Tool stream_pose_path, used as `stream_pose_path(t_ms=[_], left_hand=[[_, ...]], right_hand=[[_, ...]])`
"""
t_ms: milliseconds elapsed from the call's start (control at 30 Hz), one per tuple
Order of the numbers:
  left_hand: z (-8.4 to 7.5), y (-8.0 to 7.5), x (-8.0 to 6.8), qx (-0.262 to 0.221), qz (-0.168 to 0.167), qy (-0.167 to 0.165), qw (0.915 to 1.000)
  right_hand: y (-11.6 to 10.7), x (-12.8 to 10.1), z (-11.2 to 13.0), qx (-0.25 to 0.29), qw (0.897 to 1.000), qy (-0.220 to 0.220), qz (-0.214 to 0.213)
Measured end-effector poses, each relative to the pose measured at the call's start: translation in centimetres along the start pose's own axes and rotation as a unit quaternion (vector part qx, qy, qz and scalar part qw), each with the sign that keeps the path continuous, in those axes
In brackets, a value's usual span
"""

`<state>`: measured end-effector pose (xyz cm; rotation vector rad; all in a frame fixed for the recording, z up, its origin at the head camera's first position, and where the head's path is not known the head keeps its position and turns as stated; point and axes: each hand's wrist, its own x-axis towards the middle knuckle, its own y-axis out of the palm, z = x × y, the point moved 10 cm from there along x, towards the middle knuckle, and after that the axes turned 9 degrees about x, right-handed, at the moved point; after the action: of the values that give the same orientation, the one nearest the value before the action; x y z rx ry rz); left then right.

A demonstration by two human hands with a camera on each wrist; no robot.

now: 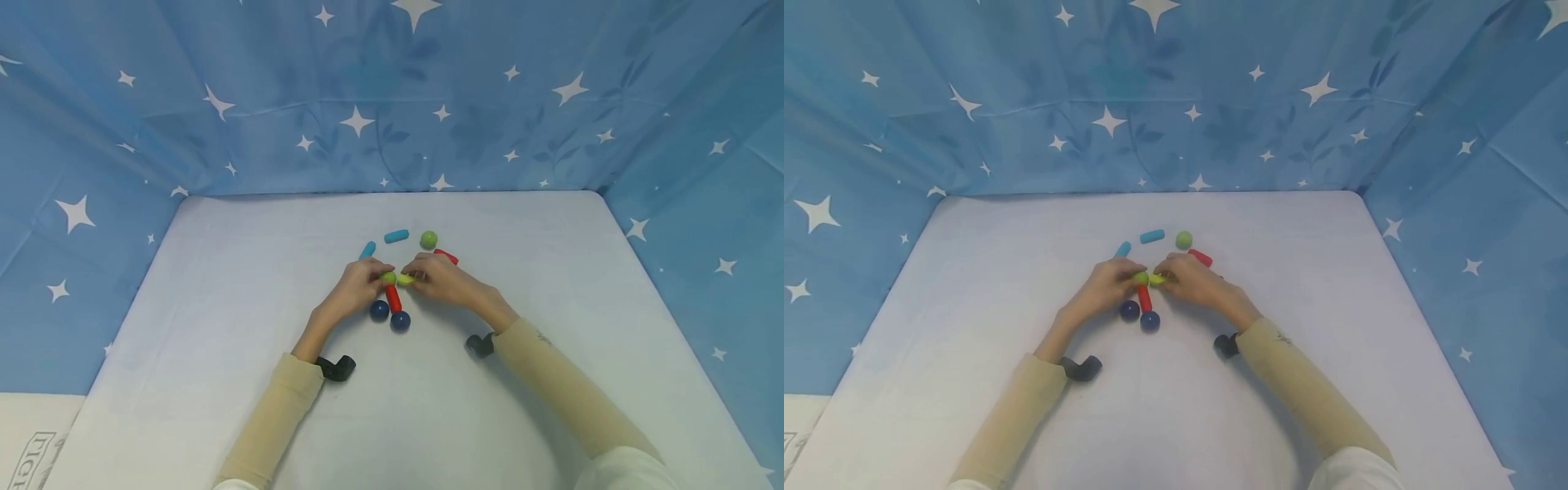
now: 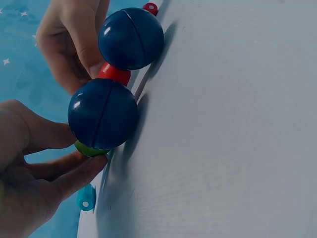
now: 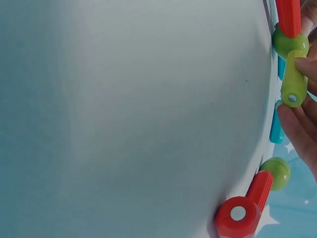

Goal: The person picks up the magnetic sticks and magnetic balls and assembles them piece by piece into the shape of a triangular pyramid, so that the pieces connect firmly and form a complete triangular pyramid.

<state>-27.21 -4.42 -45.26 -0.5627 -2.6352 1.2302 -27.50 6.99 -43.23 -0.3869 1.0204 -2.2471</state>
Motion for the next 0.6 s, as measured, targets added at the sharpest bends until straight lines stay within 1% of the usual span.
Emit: stream_pose_path(t_ms=[100, 200, 333, 600], left_hand=[[0.0, 0.0, 0.0, 0.003, 0.003, -0.003, 1.0000], [0.1, 0.0, 0.0, 0.002, 0.002, -0.009, 1.0000], [0.2, -0.1, -0.1, -0.002, -0.001, -0.011, 0.9999], [0.0, 0.0, -0.1, -0.010, 0.002, -0.006, 0.9999]], right_hand=[[0.0, 0.0, 0.0, -0.002, 1.000, -0.005, 0.001], [-0.3, -0.4, -0.1, -0.003, 1.000, -0.001, 0.000], [-1.1, -1.2, -0.6, -0.003, 1.000, 0.018, -0.010], [-2.0, -2.8, -2.3, 0.003, 0.998, 0.053, -0.019]])
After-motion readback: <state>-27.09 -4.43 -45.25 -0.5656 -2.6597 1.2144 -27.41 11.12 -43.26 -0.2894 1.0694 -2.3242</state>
